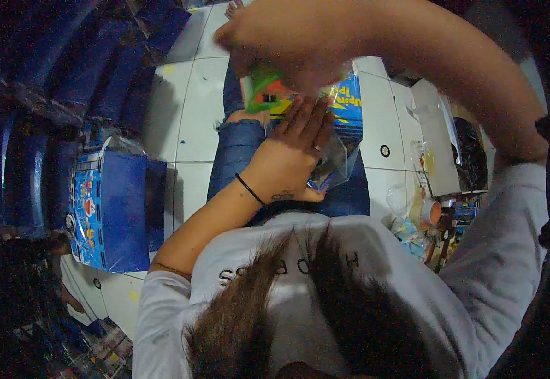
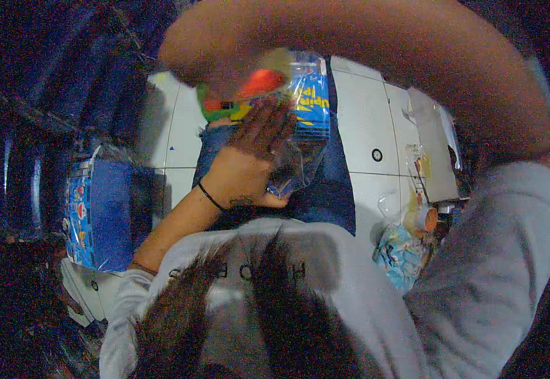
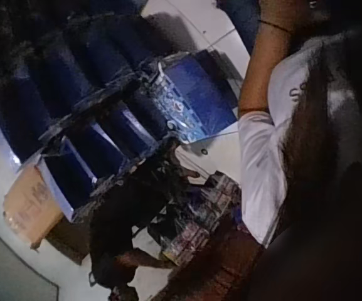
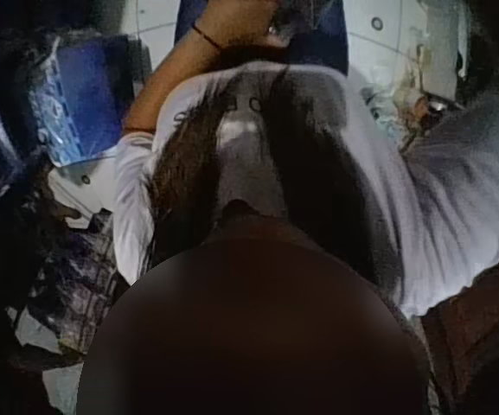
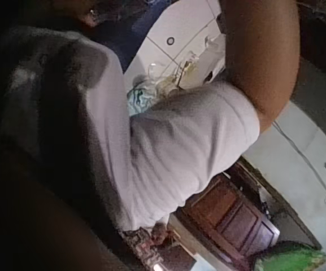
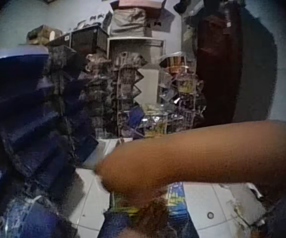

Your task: The person sits on the floor and wraps several boxed toys in clear plastic film using a handheld tape dispenser. They repeatedly pull film, wrap each box, and apply tape to seal the package before moving to the next item.

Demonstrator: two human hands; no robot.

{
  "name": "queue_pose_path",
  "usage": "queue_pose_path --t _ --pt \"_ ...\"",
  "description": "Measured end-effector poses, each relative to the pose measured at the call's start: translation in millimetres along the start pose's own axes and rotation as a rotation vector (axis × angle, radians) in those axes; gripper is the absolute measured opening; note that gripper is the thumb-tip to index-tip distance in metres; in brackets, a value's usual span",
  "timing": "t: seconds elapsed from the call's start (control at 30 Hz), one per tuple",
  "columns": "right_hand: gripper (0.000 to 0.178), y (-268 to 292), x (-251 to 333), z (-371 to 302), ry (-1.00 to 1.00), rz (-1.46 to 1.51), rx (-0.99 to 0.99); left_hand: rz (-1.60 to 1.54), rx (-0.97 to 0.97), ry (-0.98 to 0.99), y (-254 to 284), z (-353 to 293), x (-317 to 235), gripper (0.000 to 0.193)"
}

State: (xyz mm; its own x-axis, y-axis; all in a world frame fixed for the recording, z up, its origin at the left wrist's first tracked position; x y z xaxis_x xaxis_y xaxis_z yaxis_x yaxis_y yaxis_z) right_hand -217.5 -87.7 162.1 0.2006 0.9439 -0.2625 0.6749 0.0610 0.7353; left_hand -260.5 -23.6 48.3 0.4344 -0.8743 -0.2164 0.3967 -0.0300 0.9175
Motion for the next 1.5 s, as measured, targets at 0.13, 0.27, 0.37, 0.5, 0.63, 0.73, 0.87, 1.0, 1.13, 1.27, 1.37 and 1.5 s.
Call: queue_pose_path --t 0.13,0.27,0.37,0.5,0.63,0.73,0.87,1.0,1.13,1.27,1.37,1.5 --pt "0.058 -42 -5 -81 -0.152 0.319 -0.537 -0.124 0.038 0.017 2 -6 4 0.109" --pt "0.069 -160 3 -172 -0.49 0.306 -0.527 -0.136 -0.068 -0.015 6 -11 6 0.109" --pt "0.068 -193 29 -190 -0.519 0.357 -0.652 -0.16 -0.128 -0.022 5 -12 4 0.112" --pt "0.06 -261 29 -123 -0.567 0.334 -0.274 -0.046 -0.049 -0.016 4 -19 7 0.108" --pt "0.045 -389 21 -86 -0.666 0.741 -0.189 -0.115 -0.314 -0.058 32 -42 22 0.095" --pt "0.045 -470 27 -89 -0.963 0.996 -0.649 0.021 -0.405 -0.046 26 -46 22 0.115" --pt "0.056 -501 37 -72 -1.255 1.254 -0.79 -0.663 -0.382 0.162 4 -33 52 0.117" --pt "0.063 -383 3 -79 -0.909 1.377 -1.537 -1.143 -0.468 0.328 -19 -29 79 0.103" --pt "0.063 -292 -18 -16 -0.153 1.865 -1.855 -1.397 -0.516 0.518 -51 -32 92 0.09" --pt "0.064 -308 -11 52 -0.269 2.425 -1.486 -1.373 -0.577 0.392 -5 -8 98 0.072" --pt "0.063 -321 6 45 -0.331 2.442 -1.436 -0.396 -0.065 -0.238 35 60 50 0.051" --pt "0.063 -311 22 -16 -0.667 2.103 -1.649 0.022 0.286 -0.796 -2 112 15 0.028"
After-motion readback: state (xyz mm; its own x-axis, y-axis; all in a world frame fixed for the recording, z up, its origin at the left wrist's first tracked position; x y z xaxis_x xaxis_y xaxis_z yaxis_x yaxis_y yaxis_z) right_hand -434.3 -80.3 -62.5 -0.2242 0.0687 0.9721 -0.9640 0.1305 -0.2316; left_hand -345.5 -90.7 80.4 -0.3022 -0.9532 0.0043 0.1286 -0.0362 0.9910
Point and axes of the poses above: each hand's wrist, its own z-axis towards the middle knuckle, its own y-axis out of the back of the hand, x = y × z, the point moved 8 cm from there along z, towards the middle knuckle, and after that the axes turned 5 degrees about x, right-handed, at the moved point
